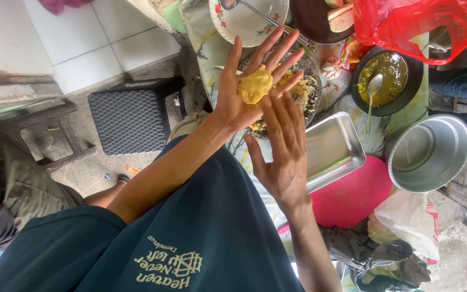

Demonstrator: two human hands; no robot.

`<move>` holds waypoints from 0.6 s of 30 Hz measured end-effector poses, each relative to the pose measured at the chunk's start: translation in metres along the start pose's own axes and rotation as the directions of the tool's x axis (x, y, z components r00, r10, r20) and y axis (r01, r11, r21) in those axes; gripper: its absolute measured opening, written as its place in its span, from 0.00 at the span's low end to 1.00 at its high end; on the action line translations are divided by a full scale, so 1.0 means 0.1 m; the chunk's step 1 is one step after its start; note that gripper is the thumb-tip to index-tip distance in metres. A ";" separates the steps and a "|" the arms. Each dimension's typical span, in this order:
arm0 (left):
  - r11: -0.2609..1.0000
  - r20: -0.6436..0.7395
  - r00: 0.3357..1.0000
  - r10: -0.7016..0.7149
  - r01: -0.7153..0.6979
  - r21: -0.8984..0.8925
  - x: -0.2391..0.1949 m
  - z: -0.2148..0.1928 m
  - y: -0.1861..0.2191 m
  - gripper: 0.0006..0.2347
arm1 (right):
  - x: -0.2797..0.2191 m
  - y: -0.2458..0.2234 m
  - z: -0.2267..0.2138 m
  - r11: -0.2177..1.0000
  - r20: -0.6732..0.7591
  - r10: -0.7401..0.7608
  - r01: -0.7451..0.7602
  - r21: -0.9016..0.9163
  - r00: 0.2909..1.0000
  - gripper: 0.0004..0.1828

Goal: The person scoops a yellow paste from a stone mortar and shapes it into a ball using their hands. They then place the shaped ball into a pot of hot oil using a spoon.

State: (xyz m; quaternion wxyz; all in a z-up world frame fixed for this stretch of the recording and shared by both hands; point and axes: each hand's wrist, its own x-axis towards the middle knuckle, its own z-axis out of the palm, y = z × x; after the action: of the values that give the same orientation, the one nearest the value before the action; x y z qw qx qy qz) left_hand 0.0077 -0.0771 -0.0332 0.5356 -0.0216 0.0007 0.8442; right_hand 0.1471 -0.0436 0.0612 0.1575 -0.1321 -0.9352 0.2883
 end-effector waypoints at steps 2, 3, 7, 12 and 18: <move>0.997 0.059 0.998 -0.009 0.004 0.083 -0.02 0.03 -0.02 0.32 | 0.03 0.01 0.02 0.998 0.034 0.013 -0.010 -0.065 0.999 0.37; 0.993 0.073 0.997 -0.014 0.005 0.122 -0.01 0.04 -0.02 0.32 | 0.05 0.03 0.07 0.991 0.075 0.018 -0.008 -0.136 0.997 0.38; 0.985 0.069 0.997 -0.016 0.003 0.175 -0.05 0.09 0.03 0.32 | -0.05 0.04 0.11 0.980 0.179 0.058 -0.022 -0.199 0.982 0.40; 0.996 0.024 0.999 -0.027 0.025 0.086 -0.05 0.13 -0.02 0.32 | -0.03 0.12 0.02 0.995 0.030 0.096 -0.095 -0.038 0.995 0.35; 0.990 0.045 0.999 -0.004 -0.002 0.138 -0.03 0.11 -0.05 0.33 | -0.03 0.05 0.08 0.985 0.106 0.093 -0.076 -0.153 0.990 0.38</move>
State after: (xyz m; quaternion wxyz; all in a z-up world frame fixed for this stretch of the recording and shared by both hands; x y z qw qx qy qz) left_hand 0.0133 -0.0773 -0.0216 0.5360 0.0346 0.0470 0.8422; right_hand 0.1472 -0.0449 0.0514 0.0817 -0.1665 -0.9550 0.2315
